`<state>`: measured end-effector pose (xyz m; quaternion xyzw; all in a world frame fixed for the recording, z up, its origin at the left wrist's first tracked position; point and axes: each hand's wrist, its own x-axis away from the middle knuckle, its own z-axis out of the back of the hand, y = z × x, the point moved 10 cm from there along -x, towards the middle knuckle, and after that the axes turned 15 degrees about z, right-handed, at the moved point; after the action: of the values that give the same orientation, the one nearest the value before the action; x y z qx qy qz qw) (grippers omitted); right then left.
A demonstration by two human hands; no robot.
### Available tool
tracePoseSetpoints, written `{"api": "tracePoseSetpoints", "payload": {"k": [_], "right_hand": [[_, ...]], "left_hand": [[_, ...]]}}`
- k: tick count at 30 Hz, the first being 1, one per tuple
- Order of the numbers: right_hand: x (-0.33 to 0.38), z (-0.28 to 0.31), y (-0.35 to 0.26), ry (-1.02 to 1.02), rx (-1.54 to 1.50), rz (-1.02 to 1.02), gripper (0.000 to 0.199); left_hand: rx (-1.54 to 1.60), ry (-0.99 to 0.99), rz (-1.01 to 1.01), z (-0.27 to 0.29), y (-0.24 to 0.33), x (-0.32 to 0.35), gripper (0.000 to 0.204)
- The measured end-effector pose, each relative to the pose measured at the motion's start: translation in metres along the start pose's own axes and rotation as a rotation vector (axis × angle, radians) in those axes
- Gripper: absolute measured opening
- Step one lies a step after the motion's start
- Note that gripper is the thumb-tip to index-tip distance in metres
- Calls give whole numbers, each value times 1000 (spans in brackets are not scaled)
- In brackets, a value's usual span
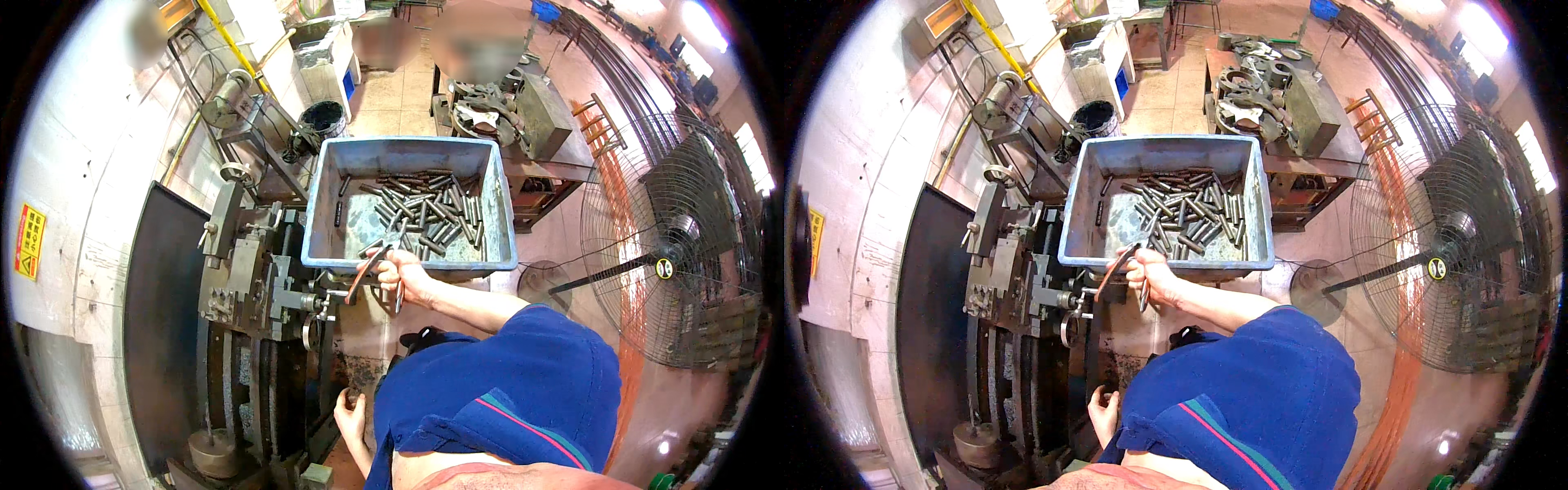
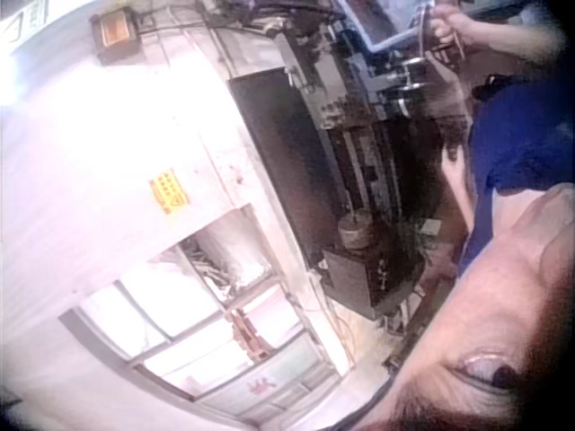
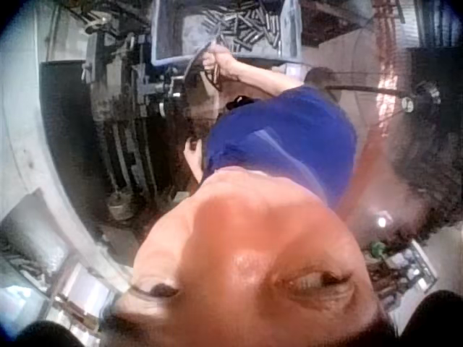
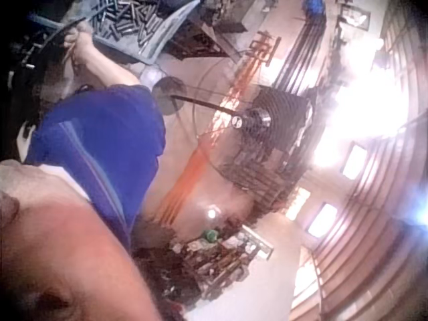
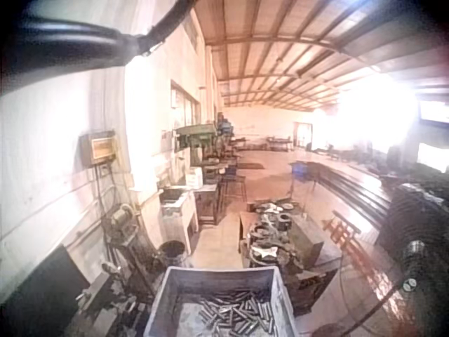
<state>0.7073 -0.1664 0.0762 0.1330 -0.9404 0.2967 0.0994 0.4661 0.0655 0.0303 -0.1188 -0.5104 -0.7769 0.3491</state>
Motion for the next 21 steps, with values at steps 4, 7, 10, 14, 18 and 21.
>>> {"api": "tracePoseSetpoints", "payload": {"k": [4,7,10,14,18,21], "right_hand": [[37,-41,61,-236,-2,-129,32],[83,-59,119,-358,168,-322,37],[128,-75,151,-442,241,-539,40],[154,-90,178,-578,337,-630,51],[183,-95,223,-693,372,-747,57],[206,-100,243,-746,462,-847,59]], "left_hand": [[-93,149,-23,31,-8,5,43],[-83,315,-47,58,-15,38,47],[112,456,109,83,-70,86,53],[274,792,361,126,-158,179,37],[942,1218,306,117,-306,289,22],[926,1350,601,83,-393,366,28]]}}
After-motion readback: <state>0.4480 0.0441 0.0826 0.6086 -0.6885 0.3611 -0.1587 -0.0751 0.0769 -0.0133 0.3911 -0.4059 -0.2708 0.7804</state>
